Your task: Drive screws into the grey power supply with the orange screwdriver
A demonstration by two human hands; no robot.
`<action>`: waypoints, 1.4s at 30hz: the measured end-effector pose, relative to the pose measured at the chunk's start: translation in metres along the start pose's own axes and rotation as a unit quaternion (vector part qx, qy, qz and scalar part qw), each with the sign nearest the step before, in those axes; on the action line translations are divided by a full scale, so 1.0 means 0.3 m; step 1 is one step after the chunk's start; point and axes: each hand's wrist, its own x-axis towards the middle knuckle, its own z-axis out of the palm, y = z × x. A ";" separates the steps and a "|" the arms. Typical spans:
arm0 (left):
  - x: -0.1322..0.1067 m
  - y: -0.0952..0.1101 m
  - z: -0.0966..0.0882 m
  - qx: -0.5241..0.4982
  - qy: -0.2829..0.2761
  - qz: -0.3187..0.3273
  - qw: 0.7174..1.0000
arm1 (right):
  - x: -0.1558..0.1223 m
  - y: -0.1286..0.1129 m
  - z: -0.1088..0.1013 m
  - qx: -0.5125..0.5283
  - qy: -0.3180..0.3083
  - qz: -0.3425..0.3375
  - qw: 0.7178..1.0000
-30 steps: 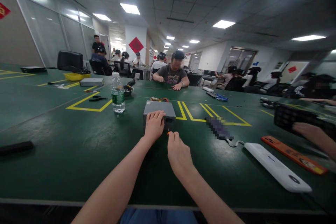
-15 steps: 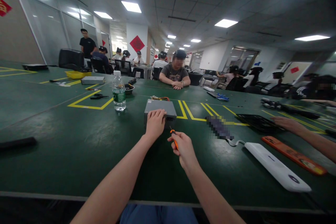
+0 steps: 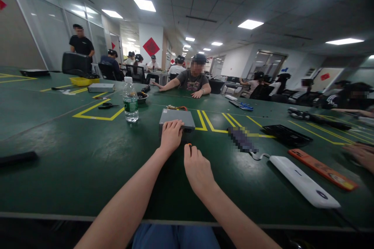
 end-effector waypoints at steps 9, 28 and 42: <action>0.001 0.006 -0.001 0.004 -0.010 -0.006 1.000 | 0.055 0.013 0.009 0.184 -0.007 0.113 0.976; 0.002 0.002 -0.008 0.001 -0.010 -0.009 1.000 | 0.068 0.015 0.044 0.714 -0.030 0.339 0.611; -0.003 -0.011 -0.033 -0.018 -0.035 0.024 0.999 | 0.027 0.200 -0.049 0.498 0.007 0.183 0.848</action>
